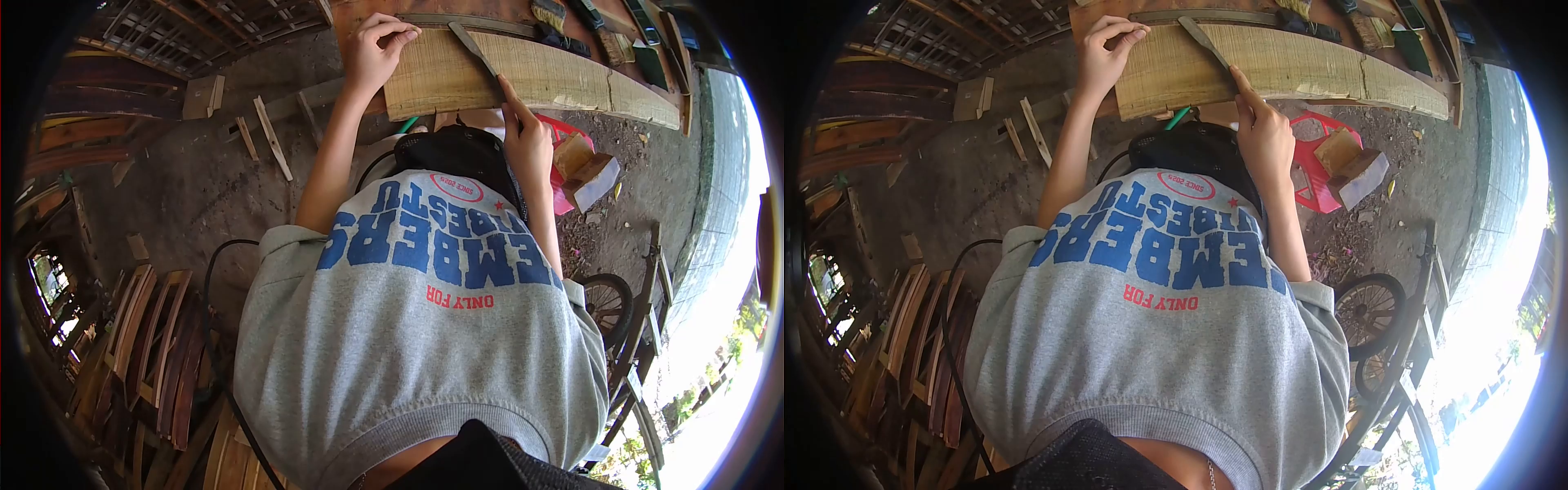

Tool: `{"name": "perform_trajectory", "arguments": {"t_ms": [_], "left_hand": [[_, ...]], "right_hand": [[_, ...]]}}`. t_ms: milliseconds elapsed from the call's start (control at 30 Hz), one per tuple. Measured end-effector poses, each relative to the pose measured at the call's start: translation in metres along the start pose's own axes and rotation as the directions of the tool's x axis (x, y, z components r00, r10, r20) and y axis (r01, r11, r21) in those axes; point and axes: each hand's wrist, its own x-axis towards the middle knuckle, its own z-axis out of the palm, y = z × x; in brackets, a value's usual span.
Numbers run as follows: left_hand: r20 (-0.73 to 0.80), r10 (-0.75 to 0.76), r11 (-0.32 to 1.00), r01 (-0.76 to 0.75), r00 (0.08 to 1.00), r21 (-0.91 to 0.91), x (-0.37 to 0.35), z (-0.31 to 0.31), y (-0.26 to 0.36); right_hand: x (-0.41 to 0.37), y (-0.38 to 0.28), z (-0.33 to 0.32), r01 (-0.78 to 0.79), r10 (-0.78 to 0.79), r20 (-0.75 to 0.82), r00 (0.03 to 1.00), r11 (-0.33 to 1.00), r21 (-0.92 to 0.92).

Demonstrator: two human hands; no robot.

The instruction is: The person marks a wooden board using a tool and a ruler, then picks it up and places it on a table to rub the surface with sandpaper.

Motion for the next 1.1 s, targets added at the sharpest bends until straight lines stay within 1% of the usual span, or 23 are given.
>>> {"name": "perform_trajectory", "arguments": {"t_ms": [67,133,167,233,300,333,400,467,600,667,767,833,900,967,1000,1067,1100], "left_hand": [[0.011,0.008,1.0,-0.009,1.0,0.022,0.0,-0.002,0.002],[0.084,-0.12,0.993,0.12,0.989,0.001,0.0,-0.003,0.006],[0.085,-0.123,0.992,0.123,0.989,0.007,0.001,-0.003,0.004],[0.042,-0.032,0.999,0.031,0.999,0.04,0.002,-0.001,0.002],[0.042,-0.04,0.999,0.039,0.998,0.028,0.002,-0.001,0.002],[0.028,-0.035,0.999,0.035,0.999,0.014,-0.012,-0.011,0.011],[0.03,-0.033,0.999,0.032,0.999,0.033,-0.014,-0.014,0.012],[0.033,-0.028,0.999,0.026,0.999,0.048,-0.016,-0.015,0.012],[0.038,-0.025,0.999,0.023,0.999,0.037,-0.016,-0.015,0.01],[0.038,-0.015,0.999,0.013,0.999,0.047,-0.015,-0.016,0.009],[0.028,-0.003,1.0,0.002,1.0,0.023,-0.014,-0.015,0.009],[0.041,0.004,0.997,-0.008,0.999,0.079,-0.013,-0.014,0.007],[0.036,-0.002,0.997,-0.001,0.999,0.076,-0.014,-0.012,0.006],[0.032,-0.007,0.997,0.005,0.999,0.072,-0.013,-0.011,0.006],[0.02,0.013,0.998,-0.014,1.0,0.067,-0.012,-0.01,0.007],[0.006,0.029,0.997,-0.03,1.0,0.066,-0.012,-0.011,0.009],[0.033,-0.025,0.999,0.024,0.999,0.046,-0.012,-0.008,0.012]], "right_hand": [[0.003,-0.002,-0.005,-0.02,0.02,0.037,0.999,1.0,-0.012],[0.006,0.002,-0.006,0.008,-0.008,0.035,0.999,1.0,0.008],[0.007,0.004,-0.006,0.026,-0.027,0.032,0.999,0.999,0.028],[0.006,0.003,-0.007,0.026,-0.027,0.037,0.999,0.999,0.041],[0.008,0.005,-0.007,0.028,-0.03,0.037,0.999,0.998,0.048],[-0.011,0.004,-0.005,0.059,-0.06,0.016,0.998,0.997,0.056],[-0.014,0.003,-0.005,0.085,-0.085,0.008,0.996,0.994,0.066],[-0.014,0.001,-0.007,0.051,-0.053,0.038,0.998,0.997,0.063],[-0.014,0.001,-0.007,0.057,-0.058,0.039,0.998,0.998,0.035],[-0.014,-0.003,-0.009,0.017,-0.021,0.068,0.997,0.998,0.053],[-0.012,0.0,-0.007,0.049,-0.051,0.043,0.998,0.998,0.034],[-0.011,-0.002,-0.01,0.03,-0.032,0.058,0.998,0.999,0.033],[-0.011,-0.004,-0.012,0.007,-0.009,0.073,0.997,1.0,0.03],[-0.012,-0.008,-0.011,0.076,-0.076,-0.003,0.997,0.995,0.062],[-0.012,-0.013,-0.011,0.076,-0.077,0.0,0.997,0.995,0.06],[-0.012,-0.025,-0.01,0.206,-0.19,-0.121,0.974,0.97,0.129],[-0.01,-0.023,-0.01,0.204,-0.19,-0.117,0.975,0.971,0.125]]}}
